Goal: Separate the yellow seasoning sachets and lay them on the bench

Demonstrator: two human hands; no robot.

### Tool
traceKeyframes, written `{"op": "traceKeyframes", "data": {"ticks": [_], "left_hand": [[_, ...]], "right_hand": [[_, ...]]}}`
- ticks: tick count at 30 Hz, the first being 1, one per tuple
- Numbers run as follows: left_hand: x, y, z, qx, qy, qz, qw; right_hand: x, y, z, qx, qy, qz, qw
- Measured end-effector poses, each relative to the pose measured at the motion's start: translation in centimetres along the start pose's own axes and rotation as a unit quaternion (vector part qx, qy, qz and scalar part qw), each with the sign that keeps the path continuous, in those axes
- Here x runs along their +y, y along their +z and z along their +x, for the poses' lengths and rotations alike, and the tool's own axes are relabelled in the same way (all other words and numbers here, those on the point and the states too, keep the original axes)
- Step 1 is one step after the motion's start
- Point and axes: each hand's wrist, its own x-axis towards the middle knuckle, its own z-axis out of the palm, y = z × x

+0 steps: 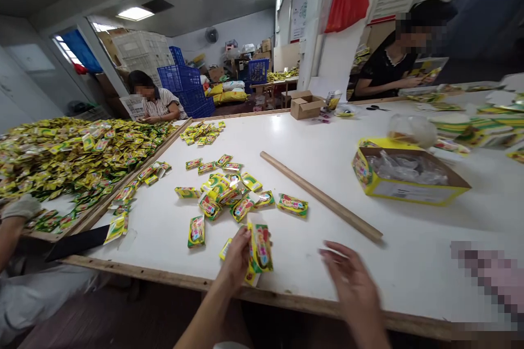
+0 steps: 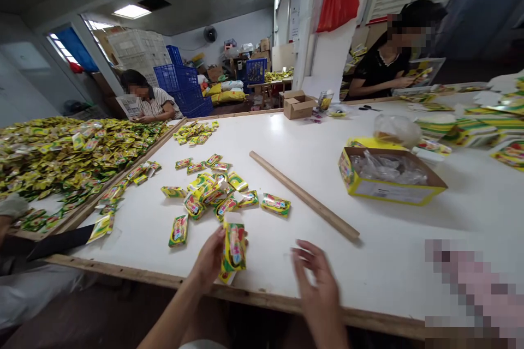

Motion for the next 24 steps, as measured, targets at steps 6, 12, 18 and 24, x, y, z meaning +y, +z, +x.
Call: {"op": "traceKeyframes", "data": {"ticks": [6, 12, 18, 24], "left_hand": [[-5.4, 4.6, 0.1, -0.016, 0.019, 0.014, 1.0], [-5.4, 3.2, -0.1, -0.017, 0.118, 0.202, 0.972], [-5.3, 1.5, 0.1, -0.074, 0.106, 0.28, 0.951], [-4.8, 1.0, 1.2, -0.087, 0.092, 0.222, 0.967]], "right_hand": [[0.9, 5.7, -0.5, -0.095, 0.029, 0.088, 0.991], [1.8, 4.2, -0.6, -0.082, 0.026, 0.065, 0.994], [1.7, 3.2, 0.4, -0.173, 0.023, 0.025, 0.984], [0.9, 4.0, 1.7, -0.216, -0.001, -0.008, 0.976]]}}
